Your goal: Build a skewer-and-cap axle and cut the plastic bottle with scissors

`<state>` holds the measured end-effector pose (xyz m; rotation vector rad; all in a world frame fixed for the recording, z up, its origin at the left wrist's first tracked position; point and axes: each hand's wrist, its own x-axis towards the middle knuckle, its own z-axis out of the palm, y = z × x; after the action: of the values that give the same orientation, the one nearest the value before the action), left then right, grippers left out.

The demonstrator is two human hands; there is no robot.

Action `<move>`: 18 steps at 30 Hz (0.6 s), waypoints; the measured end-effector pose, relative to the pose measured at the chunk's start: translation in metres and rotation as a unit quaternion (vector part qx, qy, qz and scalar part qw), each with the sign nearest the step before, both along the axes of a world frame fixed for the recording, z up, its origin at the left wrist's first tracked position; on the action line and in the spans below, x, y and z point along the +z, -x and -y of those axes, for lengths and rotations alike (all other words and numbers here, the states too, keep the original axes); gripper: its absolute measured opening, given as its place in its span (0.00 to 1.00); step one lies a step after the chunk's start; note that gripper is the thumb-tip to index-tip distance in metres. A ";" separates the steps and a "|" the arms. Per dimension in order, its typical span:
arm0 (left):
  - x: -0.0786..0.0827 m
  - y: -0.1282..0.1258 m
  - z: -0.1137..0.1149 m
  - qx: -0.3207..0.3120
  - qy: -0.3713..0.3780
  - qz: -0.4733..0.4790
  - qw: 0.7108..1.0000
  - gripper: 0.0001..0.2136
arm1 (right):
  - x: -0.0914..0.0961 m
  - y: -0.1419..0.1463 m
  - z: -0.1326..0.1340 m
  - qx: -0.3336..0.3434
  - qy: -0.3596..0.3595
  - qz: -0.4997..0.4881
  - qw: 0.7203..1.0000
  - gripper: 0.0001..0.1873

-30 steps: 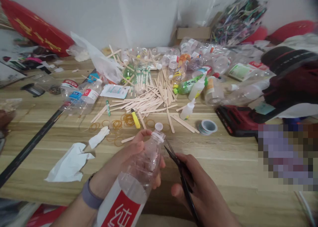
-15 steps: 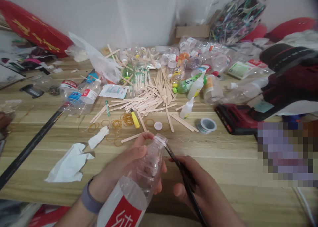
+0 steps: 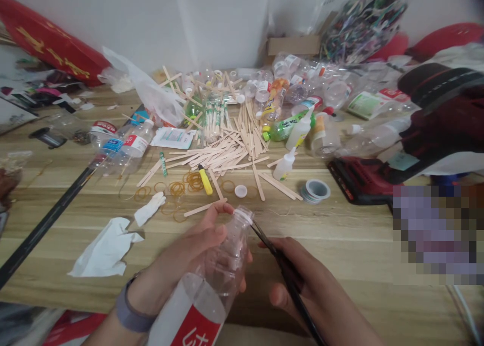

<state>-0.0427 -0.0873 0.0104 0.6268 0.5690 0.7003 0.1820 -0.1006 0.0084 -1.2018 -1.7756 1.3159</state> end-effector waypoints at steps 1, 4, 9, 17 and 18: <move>0.001 0.001 0.000 -0.005 0.008 -0.004 1.000 0.21 | 0.001 -0.001 -0.001 0.006 0.009 -0.001 1.000 0.28; 0.002 0.001 -0.001 -0.010 0.023 -0.013 1.000 0.23 | -0.001 -0.002 -0.001 0.015 0.035 -0.013 0.999 0.30; 0.001 -0.003 0.001 0.003 0.017 -0.004 1.000 0.23 | -0.018 0.000 0.012 0.003 0.075 -0.016 0.997 0.32; -0.008 -0.004 0.004 0.027 0.010 0.021 0.999 0.19 | -0.025 0.003 0.014 -0.002 0.124 -0.072 0.990 0.31; -0.010 -0.004 0.004 0.026 0.007 0.031 0.999 0.18 | -0.026 0.003 0.015 0.002 0.134 -0.084 0.987 0.32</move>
<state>-0.0391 -0.0911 0.0007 0.5781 0.5336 0.7612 0.1794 -0.1155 -0.0176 -1.1869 -1.5170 1.6472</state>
